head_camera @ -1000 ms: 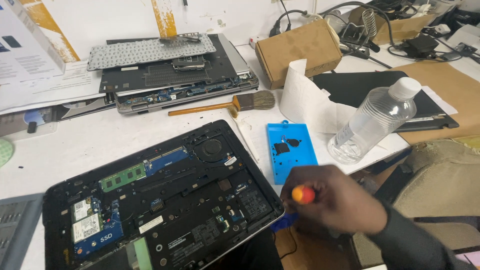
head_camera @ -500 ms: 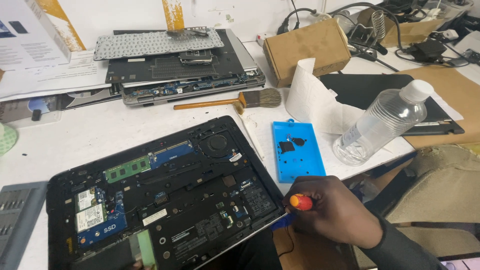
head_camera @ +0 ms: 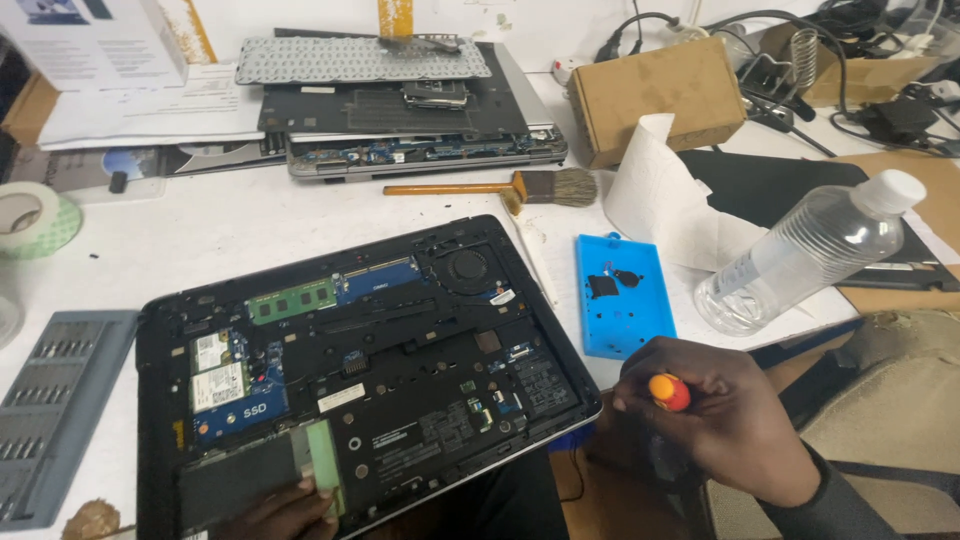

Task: Using a precision screwdriver to secure or remove components on a laptop motherboard during a repair.

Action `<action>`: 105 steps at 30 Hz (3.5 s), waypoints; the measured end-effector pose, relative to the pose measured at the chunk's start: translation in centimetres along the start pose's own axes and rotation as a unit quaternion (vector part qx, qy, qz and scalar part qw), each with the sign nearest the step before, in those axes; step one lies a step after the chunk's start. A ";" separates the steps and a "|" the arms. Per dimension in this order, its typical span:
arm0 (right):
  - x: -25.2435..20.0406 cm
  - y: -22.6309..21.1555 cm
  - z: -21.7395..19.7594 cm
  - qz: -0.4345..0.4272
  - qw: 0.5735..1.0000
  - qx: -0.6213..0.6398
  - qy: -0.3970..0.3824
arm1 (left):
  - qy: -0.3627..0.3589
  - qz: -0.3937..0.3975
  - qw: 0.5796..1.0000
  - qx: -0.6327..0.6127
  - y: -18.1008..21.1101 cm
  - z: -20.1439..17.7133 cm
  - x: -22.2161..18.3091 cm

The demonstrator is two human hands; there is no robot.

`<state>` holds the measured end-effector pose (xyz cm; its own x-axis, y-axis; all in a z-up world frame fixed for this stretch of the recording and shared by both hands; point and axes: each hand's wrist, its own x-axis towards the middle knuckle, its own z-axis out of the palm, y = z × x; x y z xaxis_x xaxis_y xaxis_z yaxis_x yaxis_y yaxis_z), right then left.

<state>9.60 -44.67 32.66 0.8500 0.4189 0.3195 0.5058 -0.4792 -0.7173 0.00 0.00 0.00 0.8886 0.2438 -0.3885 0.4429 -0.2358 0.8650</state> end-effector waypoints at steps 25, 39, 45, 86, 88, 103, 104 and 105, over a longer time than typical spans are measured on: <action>3.3 -3.3 4.7 -0.047 0.973 -0.070 -0.216 | 0.053 0.528 0.772 0.348 10.3 -2.1 -9.4; 3.9 -2.7 4.8 0.010 0.970 -0.068 -0.232 | 0.030 0.526 0.780 0.338 13.3 -2.4 -10.9; 3.6 -2.1 5.1 -0.012 0.974 -0.073 -0.216 | 0.032 0.516 0.785 0.342 12.2 -2.2 -10.5; 8.1 -0.8 3.3 -0.044 0.977 -0.100 -0.186 | 0.202 0.491 0.831 0.165 20.8 -0.9 -11.1; 7.5 -1.3 1.7 0.036 0.990 -0.050 -0.129 | 0.249 0.461 0.840 0.138 21.9 -0.3 -12.0; 5.0 -4.1 0.5 0.051 0.998 -0.011 0.036 | -0.062 0.426 0.853 0.296 32.2 8.7 -5.7; 4.6 -3.9 0.2 0.051 0.998 -0.010 0.039 | -0.063 0.427 0.851 0.298 31.7 9.3 -5.5; 4.1 -3.6 -0.1 0.069 0.997 0.008 0.045 | -0.064 0.432 0.852 0.288 31.3 10.0 -5.3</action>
<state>11.24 -41.28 36.63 0.9216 0.2787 0.2704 0.3810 -0.5153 -0.7676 10.36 -18.05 25.90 0.9022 -0.3513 0.2502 -0.4308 -0.7069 0.5609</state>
